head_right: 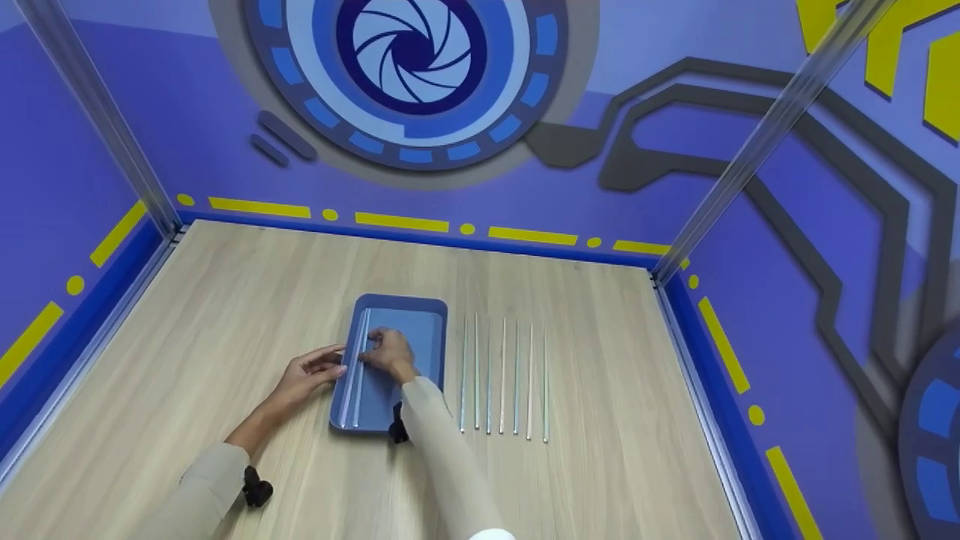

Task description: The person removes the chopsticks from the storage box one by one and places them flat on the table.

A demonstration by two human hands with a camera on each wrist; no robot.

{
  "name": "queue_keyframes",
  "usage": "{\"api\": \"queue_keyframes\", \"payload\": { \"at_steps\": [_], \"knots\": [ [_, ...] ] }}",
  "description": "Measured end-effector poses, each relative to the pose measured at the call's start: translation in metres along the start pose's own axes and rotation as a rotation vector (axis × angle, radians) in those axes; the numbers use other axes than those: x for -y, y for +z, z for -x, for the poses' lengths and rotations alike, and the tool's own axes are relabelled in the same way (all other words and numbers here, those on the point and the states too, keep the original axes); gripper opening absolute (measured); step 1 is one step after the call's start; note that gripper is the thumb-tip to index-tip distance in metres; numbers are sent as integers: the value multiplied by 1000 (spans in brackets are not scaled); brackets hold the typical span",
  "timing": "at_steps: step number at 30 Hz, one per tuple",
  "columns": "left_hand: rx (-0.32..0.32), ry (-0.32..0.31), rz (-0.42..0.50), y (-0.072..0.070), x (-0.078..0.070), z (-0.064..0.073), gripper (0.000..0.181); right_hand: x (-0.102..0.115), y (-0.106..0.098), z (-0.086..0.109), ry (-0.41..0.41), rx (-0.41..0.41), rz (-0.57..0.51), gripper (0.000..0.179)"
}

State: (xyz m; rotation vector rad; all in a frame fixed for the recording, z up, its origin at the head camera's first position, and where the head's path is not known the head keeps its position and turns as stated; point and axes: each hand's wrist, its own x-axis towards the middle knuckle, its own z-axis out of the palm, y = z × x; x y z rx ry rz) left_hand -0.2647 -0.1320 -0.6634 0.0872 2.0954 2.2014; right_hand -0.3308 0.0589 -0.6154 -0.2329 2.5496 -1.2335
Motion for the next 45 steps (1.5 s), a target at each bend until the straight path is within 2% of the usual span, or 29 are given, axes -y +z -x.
{"api": "queue_keyframes", "payload": {
  "at_steps": [3,7,10,13,23,30,33,39,45],
  "knots": [
    [4,-18,23,3,0,1,52,-2,-5,5,48,-9,24,41],
    [14,-9,13,5,-1,1,51,-7,-16,9,113,-47,122,34],
    [14,4,-18,4,-1,0,51,-13,-25,10,97,-54,190,27],
    [4,3,-34,3,-1,-1,51,-15,-34,11,48,-24,195,21],
    [-16,-7,-31,2,-4,-1,52,-19,-58,14,-58,117,40,21],
    [-24,-1,-36,1,-1,-1,50,-18,-67,20,-130,151,35,30],
    [-29,-1,-31,0,0,0,49,-18,-69,24,-104,161,-32,35],
    [-18,-16,-42,-1,1,0,50,-23,-72,29,2,179,-268,44],
    [6,-2,-33,-1,-1,2,51,-31,-77,30,17,192,-375,50]
  ]
}}
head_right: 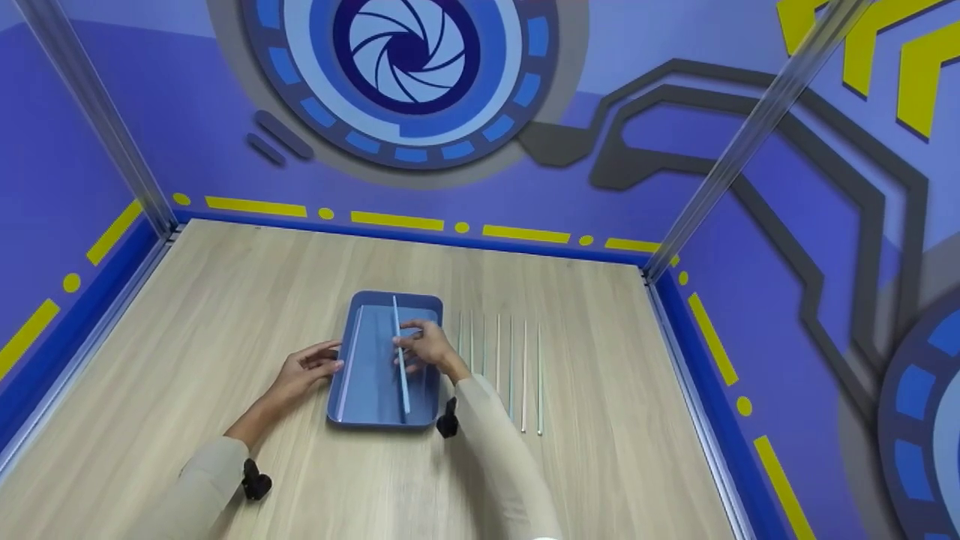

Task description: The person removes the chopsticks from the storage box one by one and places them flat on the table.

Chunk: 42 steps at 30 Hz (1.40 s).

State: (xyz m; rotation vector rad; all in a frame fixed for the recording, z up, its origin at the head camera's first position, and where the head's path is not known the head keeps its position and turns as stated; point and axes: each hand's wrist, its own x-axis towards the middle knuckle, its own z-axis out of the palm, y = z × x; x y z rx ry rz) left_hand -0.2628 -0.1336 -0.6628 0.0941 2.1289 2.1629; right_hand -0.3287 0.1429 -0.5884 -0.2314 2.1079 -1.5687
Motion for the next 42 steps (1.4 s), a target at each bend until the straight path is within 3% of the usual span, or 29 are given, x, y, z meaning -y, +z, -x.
{"api": "queue_keyframes", "payload": {
  "at_steps": [11,21,31,42],
  "knots": [
    [-15,-4,-7,0,1,-1,49,-2,-12,5,-52,1,-96,57],
    [-18,-17,9,0,-1,0,50,-8,-30,16,-100,-162,-124,57],
    [2,32,-21,-2,2,-1,50,-13,-62,31,-101,-214,-112,58],
    [-9,21,-27,-1,3,-2,50,-32,-106,54,-75,-304,-100,57]
  ]
}}
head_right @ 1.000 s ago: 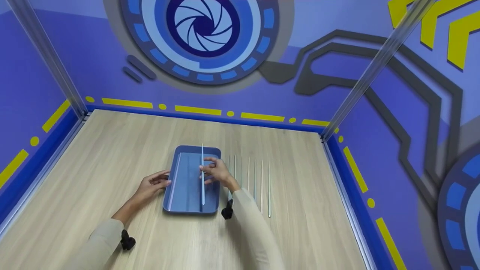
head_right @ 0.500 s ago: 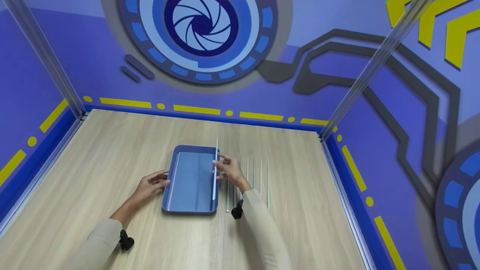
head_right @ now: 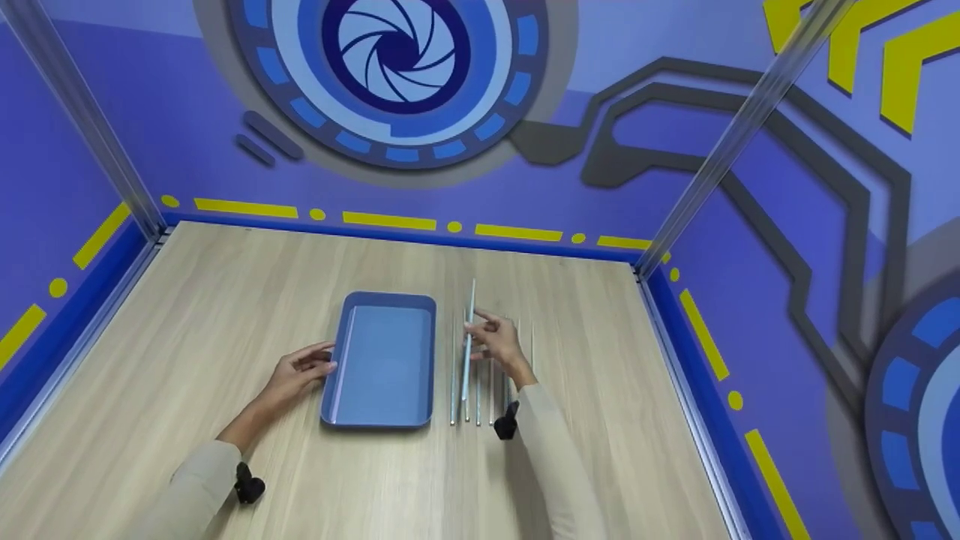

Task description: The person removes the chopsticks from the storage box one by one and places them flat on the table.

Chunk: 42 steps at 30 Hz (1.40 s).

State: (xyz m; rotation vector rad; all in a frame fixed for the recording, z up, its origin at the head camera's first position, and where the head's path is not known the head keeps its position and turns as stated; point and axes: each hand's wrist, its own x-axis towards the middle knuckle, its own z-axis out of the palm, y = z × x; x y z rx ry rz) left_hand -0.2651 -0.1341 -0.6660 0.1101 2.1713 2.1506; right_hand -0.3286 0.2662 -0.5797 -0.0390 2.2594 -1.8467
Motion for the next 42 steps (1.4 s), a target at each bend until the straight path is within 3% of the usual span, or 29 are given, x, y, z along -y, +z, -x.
{"api": "queue_keyframes", "payload": {
  "at_steps": [17,26,35,42],
  "knots": [
    [11,-2,46,0,-2,5,49,-27,-61,19,23,-115,156,55],
    [-9,-6,24,2,-1,2,48,-51,-88,29,59,-209,309,54],
    [-23,5,-3,2,-1,0,47,-66,-102,42,128,-175,411,50],
    [-28,-12,22,3,-1,1,48,-68,-109,39,139,-173,509,48]
  ]
}}
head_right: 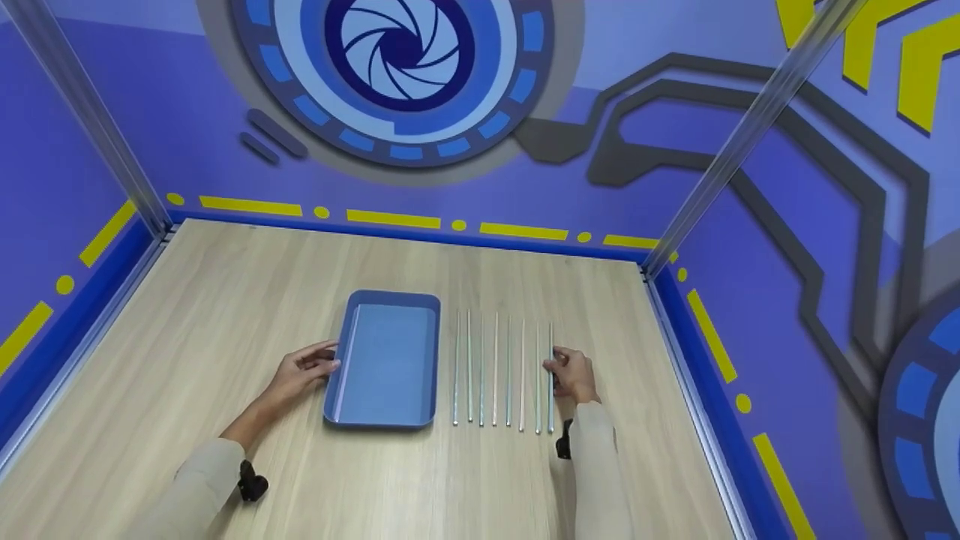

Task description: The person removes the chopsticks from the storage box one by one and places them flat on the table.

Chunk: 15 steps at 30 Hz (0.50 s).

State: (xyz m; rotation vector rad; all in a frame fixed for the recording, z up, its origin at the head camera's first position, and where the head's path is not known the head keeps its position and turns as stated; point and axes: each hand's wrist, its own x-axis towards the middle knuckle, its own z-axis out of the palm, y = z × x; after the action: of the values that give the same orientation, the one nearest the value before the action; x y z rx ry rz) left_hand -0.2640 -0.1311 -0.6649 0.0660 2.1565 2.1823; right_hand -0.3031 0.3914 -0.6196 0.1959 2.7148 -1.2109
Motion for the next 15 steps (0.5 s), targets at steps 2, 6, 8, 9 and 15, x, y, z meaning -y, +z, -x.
{"api": "queue_keyframes", "payload": {
  "at_steps": [2,6,8,9,15],
  "knots": [
    [9,-10,3,0,-1,1,48,-3,0,-1,-6,0,22,48],
    [27,-20,8,0,-2,2,49,-10,3,-2,-25,-31,61,48],
    [28,-18,3,-1,-2,2,49,-12,4,-2,-30,-41,56,49],
    [28,-17,4,-1,-2,2,49,-13,5,-2,-33,-46,51,49],
    [14,-16,-4,-2,-1,1,48,-7,2,0,-14,-19,-31,51]
  ]
}}
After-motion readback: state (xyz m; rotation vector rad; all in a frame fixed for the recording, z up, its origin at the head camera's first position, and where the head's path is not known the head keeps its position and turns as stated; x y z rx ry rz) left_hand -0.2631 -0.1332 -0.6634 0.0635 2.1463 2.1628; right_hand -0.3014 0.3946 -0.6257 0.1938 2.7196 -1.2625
